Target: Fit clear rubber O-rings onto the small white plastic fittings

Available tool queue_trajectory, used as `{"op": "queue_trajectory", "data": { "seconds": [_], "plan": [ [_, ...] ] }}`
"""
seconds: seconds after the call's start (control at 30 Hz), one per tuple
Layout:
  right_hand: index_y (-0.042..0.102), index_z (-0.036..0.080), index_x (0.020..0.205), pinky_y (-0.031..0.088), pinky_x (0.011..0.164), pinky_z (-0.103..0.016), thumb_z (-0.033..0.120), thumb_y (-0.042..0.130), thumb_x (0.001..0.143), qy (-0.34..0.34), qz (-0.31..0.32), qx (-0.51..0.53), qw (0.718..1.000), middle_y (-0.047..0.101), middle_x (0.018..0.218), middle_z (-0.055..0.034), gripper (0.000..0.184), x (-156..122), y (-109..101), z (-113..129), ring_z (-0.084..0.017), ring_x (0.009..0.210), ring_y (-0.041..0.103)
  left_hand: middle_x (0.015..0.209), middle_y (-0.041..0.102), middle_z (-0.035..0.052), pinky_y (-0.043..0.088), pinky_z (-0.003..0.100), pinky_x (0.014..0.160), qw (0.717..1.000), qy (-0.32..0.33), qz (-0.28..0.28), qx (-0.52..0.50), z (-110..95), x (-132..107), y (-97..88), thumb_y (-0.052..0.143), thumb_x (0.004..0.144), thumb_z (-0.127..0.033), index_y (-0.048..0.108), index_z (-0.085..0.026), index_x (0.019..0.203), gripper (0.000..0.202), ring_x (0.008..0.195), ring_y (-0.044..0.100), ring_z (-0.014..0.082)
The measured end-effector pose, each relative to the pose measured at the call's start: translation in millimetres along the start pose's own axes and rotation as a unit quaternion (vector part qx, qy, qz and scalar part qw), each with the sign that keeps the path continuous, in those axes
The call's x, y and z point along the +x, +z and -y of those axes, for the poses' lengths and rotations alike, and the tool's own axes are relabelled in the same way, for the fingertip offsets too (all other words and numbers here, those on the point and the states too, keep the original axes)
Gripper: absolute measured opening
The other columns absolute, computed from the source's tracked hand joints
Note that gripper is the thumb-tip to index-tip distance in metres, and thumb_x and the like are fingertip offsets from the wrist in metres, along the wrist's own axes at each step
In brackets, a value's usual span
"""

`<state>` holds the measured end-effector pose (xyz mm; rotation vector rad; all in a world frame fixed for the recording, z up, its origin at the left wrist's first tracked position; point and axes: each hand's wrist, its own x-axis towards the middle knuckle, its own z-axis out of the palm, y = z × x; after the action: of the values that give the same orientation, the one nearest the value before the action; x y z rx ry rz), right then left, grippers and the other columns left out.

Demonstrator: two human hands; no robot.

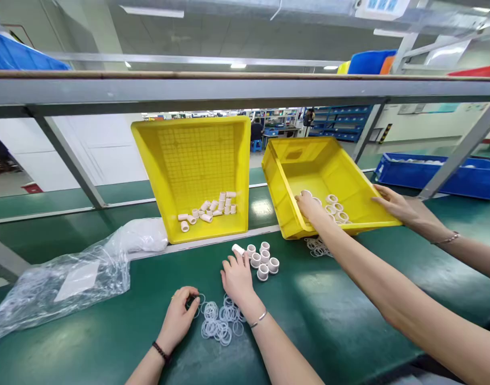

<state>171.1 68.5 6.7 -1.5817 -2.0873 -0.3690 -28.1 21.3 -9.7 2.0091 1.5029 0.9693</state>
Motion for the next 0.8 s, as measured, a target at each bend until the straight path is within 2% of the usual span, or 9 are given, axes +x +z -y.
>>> {"op": "queue_trajectory", "data": {
  "seconds": [0.13, 0.27, 0.4, 0.57, 0.67, 0.8],
  "plan": [
    [0.06, 0.02, 0.108, 0.025, 0.104, -0.045, 0.024, 0.049, 0.085, 0.011, 0.001, 0.004, 1.0, 0.058, 0.116, -0.009, 0.025, 6.2, 0.9, 4.9, -0.028, 0.12, 0.04, 0.087, 0.061, 0.0063, 0.039, 0.038, 0.083, 1.0, 0.001, 0.003, 0.011, -0.5, -0.9, 0.5, 0.044, 0.083, -0.025, 0.056, -0.019, 0.082, 0.014, 0.085, 0.055, 0.0218],
    [0.057, 0.019, 0.113, 0.03, 0.1, -0.043, 0.023, 0.051, 0.083, 0.02, 0.056, -0.031, 0.998, 0.054, 0.121, -0.0129, 0.031, 19.6, 5.5, 8.8, -0.03, 0.12, 0.04, 0.086, 0.06, 0.0052, 0.038, 0.036, 0.083, 1.0, 0.002, 0.0, 0.011, 0.0, -2.0, 0.9, 0.044, 0.083, -0.024, 0.055, -0.019, 0.081, 0.013, 0.084, 0.054, 0.0207],
    [0.058, 0.015, 0.111, 0.039, 0.088, -0.041, 0.01, 0.045, 0.082, 0.057, 0.149, -0.082, 0.984, 0.057, 0.11, -0.017, 0.032, 42.5, 8.4, 5.6, -0.03, 0.108, 0.049, 0.084, 0.059, 0.0045, 0.037, 0.035, 0.084, 1.0, -0.006, 0.007, 0.017, -1.8, -2.3, -0.9, 0.042, 0.083, -0.024, 0.054, -0.019, 0.079, 0.014, 0.083, 0.054, 0.0201],
    [0.06, 0.009, 0.105, 0.046, 0.075, -0.038, 0.0, 0.032, 0.083, 0.088, 0.179, -0.097, 0.975, 0.056, 0.108, -0.0233, 0.036, 65.3, 10.7, -2.8, -0.028, 0.095, 0.057, 0.085, 0.057, 0.0051, 0.036, 0.033, 0.084, 0.999, -0.034, 0.027, 0.015, -6.9, -2.3, -4.8, 0.039, 0.084, -0.025, 0.053, -0.019, 0.08, 0.016, 0.084, 0.052, 0.0199],
    [0.061, 0.008, 0.102, 0.047, 0.074, -0.038, -0.001, 0.035, 0.082, 0.09, 0.201, -0.086, 0.972, 0.059, 0.101, -0.0224, 0.035, 71.3, 11.9, -5.1, -0.028, 0.093, 0.059, 0.085, 0.056, 0.0058, 0.037, 0.033, 0.082, 0.998, -0.048, 0.037, 0.015, -9.7, -2.1, -6.8, 0.039, 0.083, -0.025, 0.052, -0.019, 0.08, 0.015, 0.084, 0.051, 0.0204],
    [0.06, 0.01, 0.102, 0.047, 0.075, -0.032, -0.004, 0.043, 0.074, 0.073, 0.207, -0.054, 0.974, 0.057, 0.105, -0.0175, 0.035, 74.2, 8.9, -4.9, -0.025, 0.094, 0.059, 0.086, 0.056, 0.0062, 0.036, 0.032, 0.08, 0.997, -0.051, 0.05, 0.017, -11.7, -0.6, -8.7, 0.039, 0.08, -0.023, 0.052, -0.018, 0.079, 0.014, 0.084, 0.05, 0.0203]
  ]
}}
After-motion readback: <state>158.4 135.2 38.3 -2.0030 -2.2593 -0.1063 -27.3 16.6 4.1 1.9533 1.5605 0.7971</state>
